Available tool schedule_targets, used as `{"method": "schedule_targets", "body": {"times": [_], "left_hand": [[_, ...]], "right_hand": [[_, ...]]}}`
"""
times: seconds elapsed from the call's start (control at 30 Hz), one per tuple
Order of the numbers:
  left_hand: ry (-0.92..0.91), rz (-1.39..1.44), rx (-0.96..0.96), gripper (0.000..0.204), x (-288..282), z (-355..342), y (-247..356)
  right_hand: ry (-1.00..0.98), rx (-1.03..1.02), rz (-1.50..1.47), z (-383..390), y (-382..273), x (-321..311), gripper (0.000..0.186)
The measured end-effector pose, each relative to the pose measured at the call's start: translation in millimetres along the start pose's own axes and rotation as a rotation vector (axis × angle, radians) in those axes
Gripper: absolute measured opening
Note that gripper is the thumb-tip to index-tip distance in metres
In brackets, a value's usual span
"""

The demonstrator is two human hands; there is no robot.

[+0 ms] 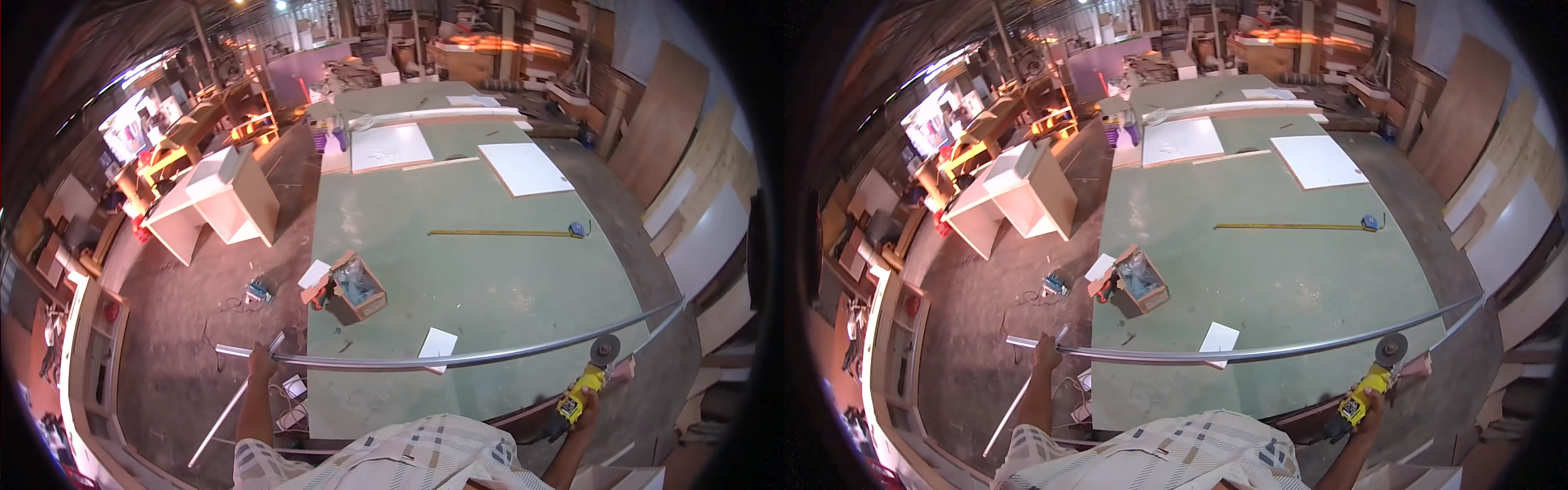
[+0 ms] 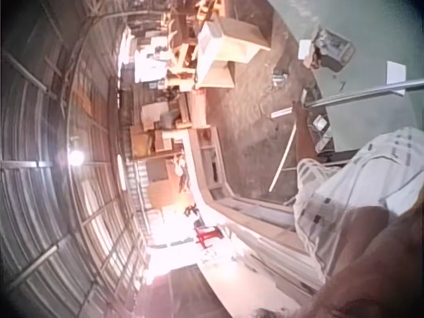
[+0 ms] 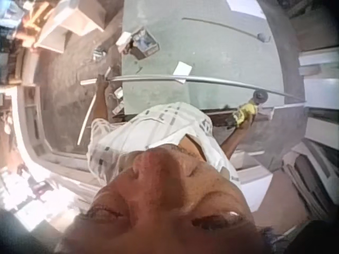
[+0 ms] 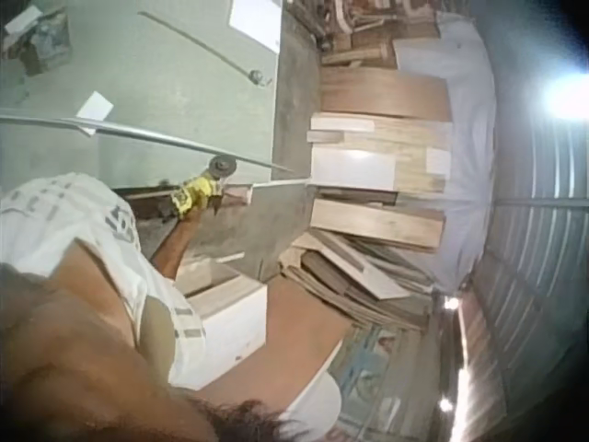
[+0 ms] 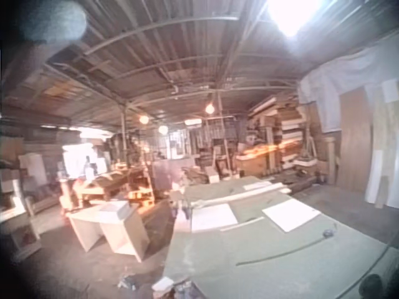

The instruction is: The person cuts metal strips using an angle grinder on a workbench, moving and arranging the pieces as they work.

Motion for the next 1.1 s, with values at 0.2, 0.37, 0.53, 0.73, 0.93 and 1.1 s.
{"method": "schedule_targets", "body": {"times": [0.2, 0.37, 0.53, 0.73, 0.93, 1.1], "left_hand": [[0.165, 0.09, -0.019, 0.045, 8.1, 17.7, -3.8], [0.139, 0.293, -0.074, 0.037, -34.5, 42.6, 79.7], [0.017, 0.164, 0.355, 0.039, -77.3, 81.7, 217.8], [-0.278, 0.152, 0.586, 0.073, -30.9, 110.2, 343.3], [-0.253, 0.281, 0.968, 0.066, 37.2, 123.5, 426.0], [-0.307, 0.403, 0.871, 0.065, 77.1, 127.8, 474.5]], "right_hand": [[-0.081, 0.014, -0.011, -2.7, -11.4, 20.1, 0.042], [-0.19, 0.01, -0.02, -9.9, -12.4, 19.6, 0.046], [-0.312, 0.013, 0.01, -11.9, -13.4, 22.6, 0.048], [-0.313, 0.016, 0.001, -17.8, -13.5, 18.8, 0.047], [-0.255, 0.01, -0.056, -19.5, -7.6, 5.4, 0.047], [-0.142, 0.001, -0.08, -16.8, -0.4, -11.1, 0.044]]}}
Point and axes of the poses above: each hand's wrist, its own z-axis away from the middle knuckle, its own x-axis out of the palm, y = z × x, the point moved 3 cm from there along -z, towards the middle knuckle, and after that the axes turned 8 degrees about z, right-handed, at the moved point
